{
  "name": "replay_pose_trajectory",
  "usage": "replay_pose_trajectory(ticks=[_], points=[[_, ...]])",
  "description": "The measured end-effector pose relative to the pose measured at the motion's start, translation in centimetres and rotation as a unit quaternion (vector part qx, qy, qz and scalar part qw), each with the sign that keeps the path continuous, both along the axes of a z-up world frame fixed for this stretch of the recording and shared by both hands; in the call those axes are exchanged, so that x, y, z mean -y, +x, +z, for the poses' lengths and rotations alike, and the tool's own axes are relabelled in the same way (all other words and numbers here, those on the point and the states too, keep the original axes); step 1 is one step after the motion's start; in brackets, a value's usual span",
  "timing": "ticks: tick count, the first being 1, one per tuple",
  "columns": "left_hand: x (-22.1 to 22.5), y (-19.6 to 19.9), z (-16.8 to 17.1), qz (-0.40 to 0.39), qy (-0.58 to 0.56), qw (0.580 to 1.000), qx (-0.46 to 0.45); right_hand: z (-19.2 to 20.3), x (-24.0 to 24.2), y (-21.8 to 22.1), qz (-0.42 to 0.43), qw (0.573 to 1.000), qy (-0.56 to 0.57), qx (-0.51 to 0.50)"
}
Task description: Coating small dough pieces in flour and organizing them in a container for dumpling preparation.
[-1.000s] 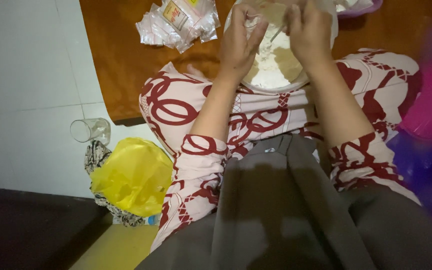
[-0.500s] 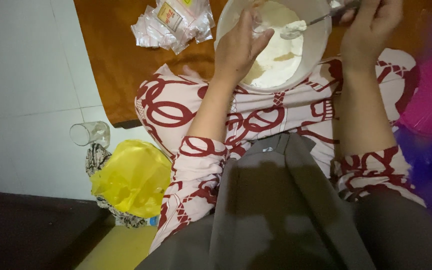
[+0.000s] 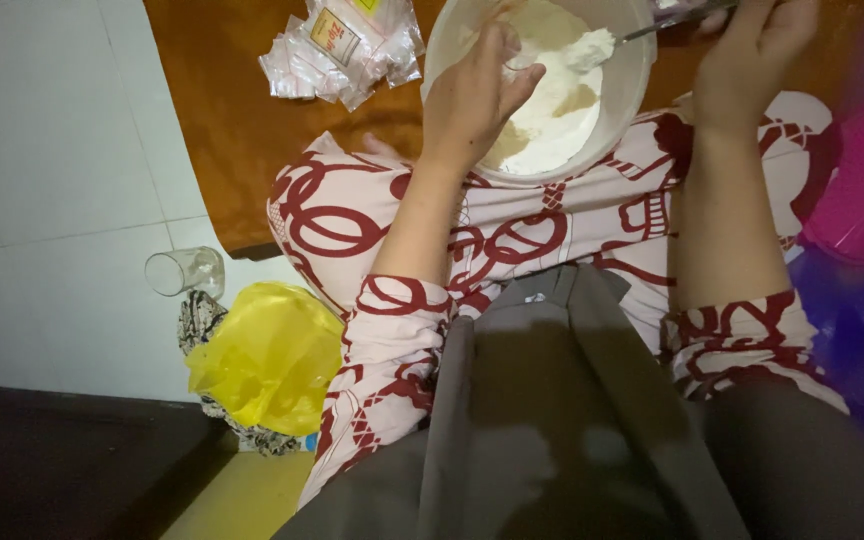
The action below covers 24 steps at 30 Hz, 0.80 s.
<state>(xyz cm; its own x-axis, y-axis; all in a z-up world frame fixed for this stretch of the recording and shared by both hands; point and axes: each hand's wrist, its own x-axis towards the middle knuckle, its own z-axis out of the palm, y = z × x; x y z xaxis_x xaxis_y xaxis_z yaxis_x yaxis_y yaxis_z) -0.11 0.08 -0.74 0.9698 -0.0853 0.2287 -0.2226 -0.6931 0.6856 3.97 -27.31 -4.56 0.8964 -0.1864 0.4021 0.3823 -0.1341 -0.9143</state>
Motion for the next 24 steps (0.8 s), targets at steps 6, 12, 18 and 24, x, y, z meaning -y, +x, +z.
replay_pose_trajectory(ticks=[6, 12, 18, 24], points=[[0.15, 0.05, -0.42, 0.011, 0.015, 1.000, 0.009, -0.59, 0.36, 0.24, -0.010, 0.999, -0.013, 0.031], [0.06, 0.05, -0.12, -0.004, 0.021, 1.000, 0.010, -0.41, 0.06, 0.16, -0.005, 0.999, 0.000, 0.033], [0.07, 0.09, -0.26, -0.007, 0.025, 0.999, 0.025, -0.82, 0.57, 0.20, -0.004, 0.999, -0.010, 0.035], [0.06, 0.11, 0.15, -0.004, 0.021, 1.000, 0.010, -0.73, 0.26, 0.18, -0.012, 1.000, 0.008, 0.009]])
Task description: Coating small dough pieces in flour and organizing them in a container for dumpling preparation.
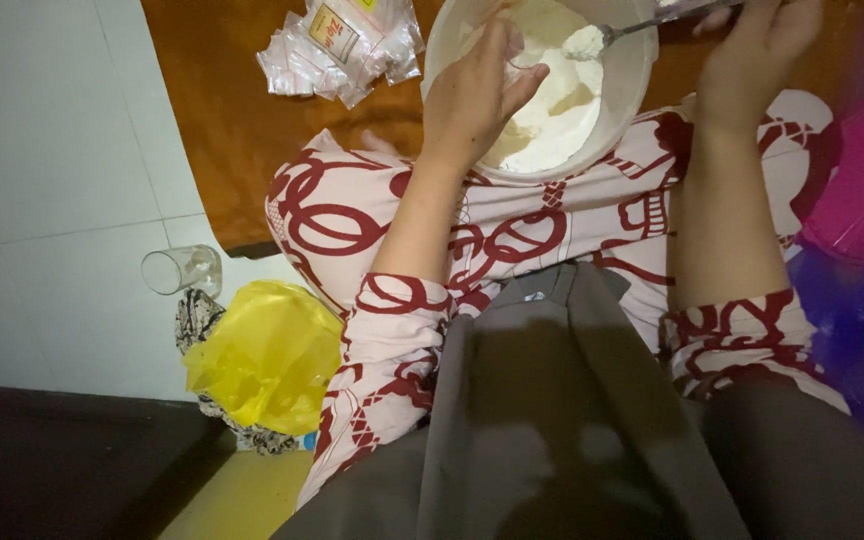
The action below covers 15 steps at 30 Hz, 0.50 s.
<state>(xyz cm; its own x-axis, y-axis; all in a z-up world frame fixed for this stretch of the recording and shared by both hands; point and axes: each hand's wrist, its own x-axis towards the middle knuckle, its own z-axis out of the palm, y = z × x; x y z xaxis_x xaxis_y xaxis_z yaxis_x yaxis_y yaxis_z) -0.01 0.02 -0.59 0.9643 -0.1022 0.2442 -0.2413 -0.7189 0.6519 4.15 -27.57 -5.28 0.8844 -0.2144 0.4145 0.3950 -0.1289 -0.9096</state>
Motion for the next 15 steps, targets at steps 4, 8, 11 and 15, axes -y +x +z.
replay_pose_trajectory(ticks=[4, 8, 11, 15], points=[[0.0, 0.1, -0.5, -0.007, 0.019, 1.000, 0.006, -0.2, 0.2, 0.0, -0.002, 1.000, 0.009, 0.001], [0.0, 0.0, -0.4, -0.004, 0.018, 1.000, 0.000, -0.2, -0.1, 0.1, 0.010, 0.999, 0.050, -0.007], [0.0, 0.1, -0.7, -0.008, 0.027, 1.000, 0.004, 0.3, -0.1, 0.0, 0.011, 0.999, 0.037, -0.016], [0.0, 0.1, -0.4, -0.009, 0.021, 1.000, -0.007, -1.0, 0.8, 0.5, 0.011, 0.997, 0.076, -0.029]])
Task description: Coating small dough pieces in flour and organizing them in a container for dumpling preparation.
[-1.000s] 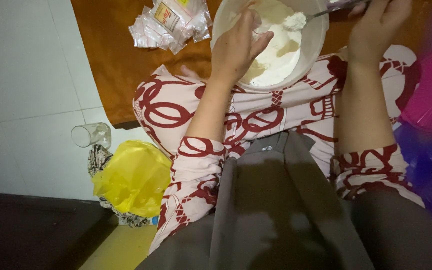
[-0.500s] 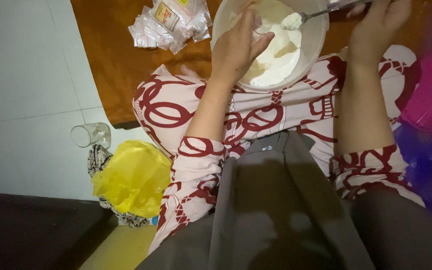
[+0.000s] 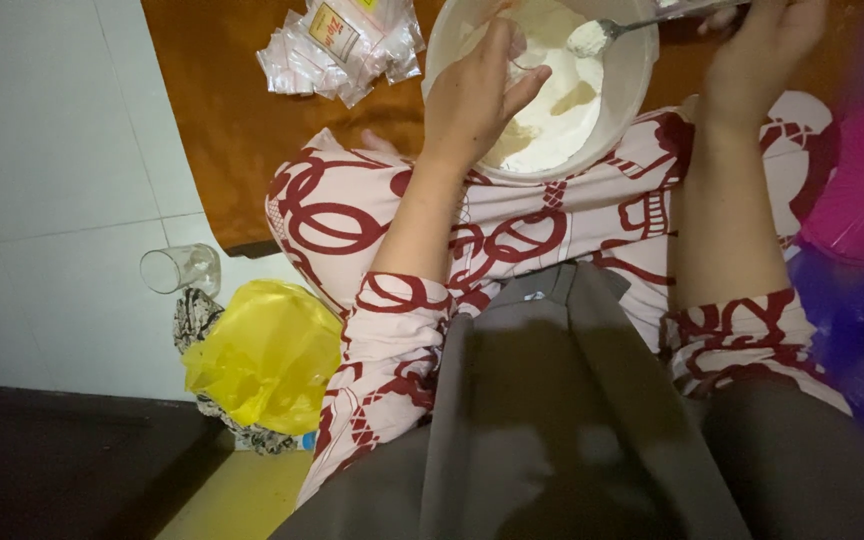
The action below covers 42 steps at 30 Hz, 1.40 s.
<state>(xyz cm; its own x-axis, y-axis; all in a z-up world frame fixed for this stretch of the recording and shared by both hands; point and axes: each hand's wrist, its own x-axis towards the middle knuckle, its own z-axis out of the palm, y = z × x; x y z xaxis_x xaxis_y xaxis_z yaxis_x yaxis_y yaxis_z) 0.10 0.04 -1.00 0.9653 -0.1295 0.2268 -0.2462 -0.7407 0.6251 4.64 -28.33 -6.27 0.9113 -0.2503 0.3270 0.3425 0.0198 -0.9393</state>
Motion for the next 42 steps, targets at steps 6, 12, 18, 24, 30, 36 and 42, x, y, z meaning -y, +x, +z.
replay_pose_trajectory(ticks=[6, 12, 18, 24, 30, 36, 42], points=[[0.0, -0.1, 0.0, 0.003, -0.001, 1.000, 0.004, 1.7, -1.0, -0.2, -0.019, 0.998, -0.047, 0.031], [0.0, 0.3, -1.4, 0.017, 0.020, 1.000, 0.013, 2.1, -1.2, -0.2, -0.012, 0.999, -0.027, 0.018], [-0.3, 0.7, -2.2, 0.005, 0.042, 0.998, -0.039, 2.7, -1.5, -0.2, -0.039, 0.998, -0.026, -0.048], [-0.4, 0.6, -1.8, -0.008, 0.007, 0.999, -0.050, 2.0, -1.4, -0.1, -0.046, 0.997, -0.021, -0.061], [-0.3, 0.1, -0.7, 0.001, 0.012, 1.000, -0.024, 2.3, -1.9, -0.2, -0.045, 0.993, 0.037, -0.102], [-0.2, 0.1, -0.7, -0.004, 0.011, 0.999, -0.033, 2.0, -1.9, -0.3, -0.053, 0.988, 0.076, -0.121], [-0.2, 0.2, -1.1, 0.005, 0.037, 0.999, -0.037, 2.6, -2.0, -0.7, -0.055, 0.990, 0.040, -0.125]])
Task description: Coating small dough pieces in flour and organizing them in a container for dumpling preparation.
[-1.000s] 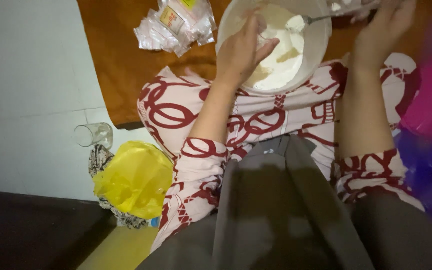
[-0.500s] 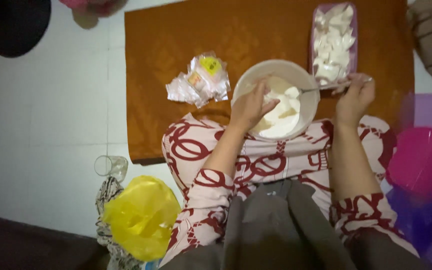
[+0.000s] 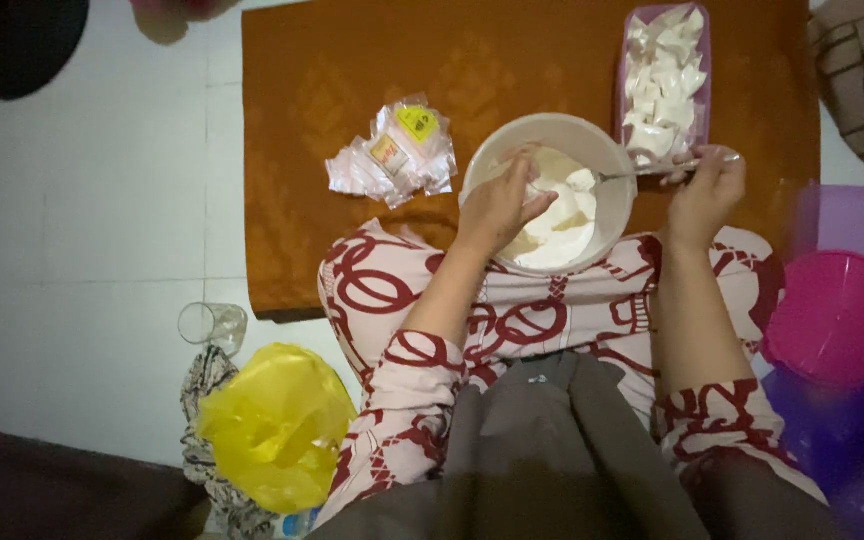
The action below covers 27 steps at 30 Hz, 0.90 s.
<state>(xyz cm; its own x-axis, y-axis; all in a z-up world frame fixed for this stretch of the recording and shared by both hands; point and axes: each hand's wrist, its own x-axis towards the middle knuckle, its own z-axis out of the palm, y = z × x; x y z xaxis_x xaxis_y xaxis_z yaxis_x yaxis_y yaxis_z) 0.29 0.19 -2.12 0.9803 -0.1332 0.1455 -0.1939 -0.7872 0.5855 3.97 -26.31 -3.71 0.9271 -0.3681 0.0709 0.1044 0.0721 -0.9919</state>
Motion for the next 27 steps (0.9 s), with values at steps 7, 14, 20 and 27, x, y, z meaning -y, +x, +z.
replay_pose_trajectory(ticks=[7, 14, 20, 27], points=[[0.0, -0.1, 0.8, 0.003, -0.012, 0.999, -0.034, -0.1, 0.0, 0.1, 0.001, 1.000, -0.003, 0.014], [0.0, 0.2, -1.0, -0.008, 0.015, 1.000, 0.003, 0.7, -0.3, 0.0, -0.010, 0.999, -0.038, 0.011], [0.0, 0.5, -0.9, -0.005, 0.011, 0.999, -0.050, 1.4, 0.4, 1.6, 0.026, 0.990, -0.029, 0.138], [-0.1, 0.2, 0.1, -0.006, -0.013, 1.000, 0.000, 5.5, -2.1, 0.6, 0.085, 0.986, -0.005, 0.145]])
